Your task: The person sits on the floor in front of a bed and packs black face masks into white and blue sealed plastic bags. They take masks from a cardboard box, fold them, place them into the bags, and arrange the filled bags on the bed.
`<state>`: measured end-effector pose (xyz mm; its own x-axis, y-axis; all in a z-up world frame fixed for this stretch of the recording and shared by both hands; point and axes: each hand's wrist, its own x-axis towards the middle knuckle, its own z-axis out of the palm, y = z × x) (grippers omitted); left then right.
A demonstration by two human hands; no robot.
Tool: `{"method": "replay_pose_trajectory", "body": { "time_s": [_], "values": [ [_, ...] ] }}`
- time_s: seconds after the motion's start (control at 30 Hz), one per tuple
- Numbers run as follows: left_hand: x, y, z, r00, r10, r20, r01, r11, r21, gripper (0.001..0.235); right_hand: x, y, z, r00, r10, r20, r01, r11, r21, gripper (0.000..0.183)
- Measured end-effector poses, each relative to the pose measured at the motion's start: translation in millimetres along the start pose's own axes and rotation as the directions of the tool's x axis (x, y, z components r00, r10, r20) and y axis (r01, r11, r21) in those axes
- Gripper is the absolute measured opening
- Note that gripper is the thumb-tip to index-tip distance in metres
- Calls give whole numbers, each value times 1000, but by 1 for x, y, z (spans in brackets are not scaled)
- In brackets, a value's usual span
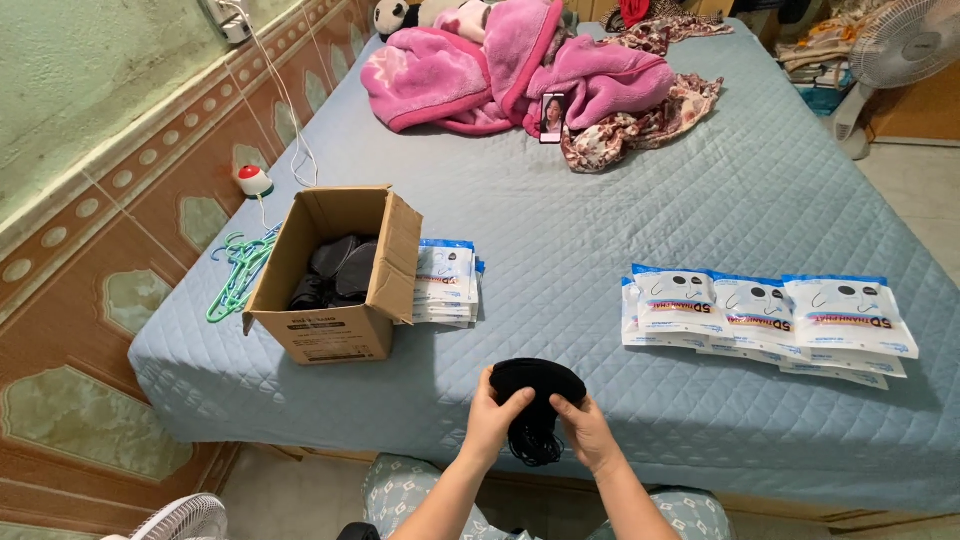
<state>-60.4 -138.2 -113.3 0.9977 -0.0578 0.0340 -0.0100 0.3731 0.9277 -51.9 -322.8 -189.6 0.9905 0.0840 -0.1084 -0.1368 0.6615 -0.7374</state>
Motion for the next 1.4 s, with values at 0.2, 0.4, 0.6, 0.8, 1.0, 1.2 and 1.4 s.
{"method": "replay_pose_trajectory", "body": {
  "time_s": [0.2, 0.4, 0.6, 0.8, 1.0, 1.2, 1.4],
  "values": [
    [-8, -34, -3, 990, -129, 49, 120, 981, 152, 52, -4, -9, -11, 996, -8, -88, 10, 999, 30, 24],
    [-14, -32, -7, 977, -172, 128, 160, 982, 98, 42, -10, -7, -11, 996, -36, -84, 40, 998, 51, 25],
    [-14, -28, -15, 967, -181, 178, 159, 978, 133, 42, -10, -6, -25, 996, -33, -88, 31, 999, -32, 29],
    [-6, 12, -24, 961, 39, 274, -154, 898, 412, 103, -20, -29, -44, 989, -142, 41, 147, 936, -320, 29],
    [-13, 60, 0, 901, 109, 420, -355, 742, 568, 97, -44, -69, 10, 971, -29, 237, 149, 849, -507, 37],
    [-27, 79, 19, 934, -94, 346, -200, 665, 720, 52, -39, -44, -6, 973, 66, 221, 36, 902, -430, 48],
    [-21, 55, 4, 965, -129, 226, -37, 791, 611, 40, -49, -38, -7, 957, 273, 95, -176, 811, -558, 69]
  ]
}}
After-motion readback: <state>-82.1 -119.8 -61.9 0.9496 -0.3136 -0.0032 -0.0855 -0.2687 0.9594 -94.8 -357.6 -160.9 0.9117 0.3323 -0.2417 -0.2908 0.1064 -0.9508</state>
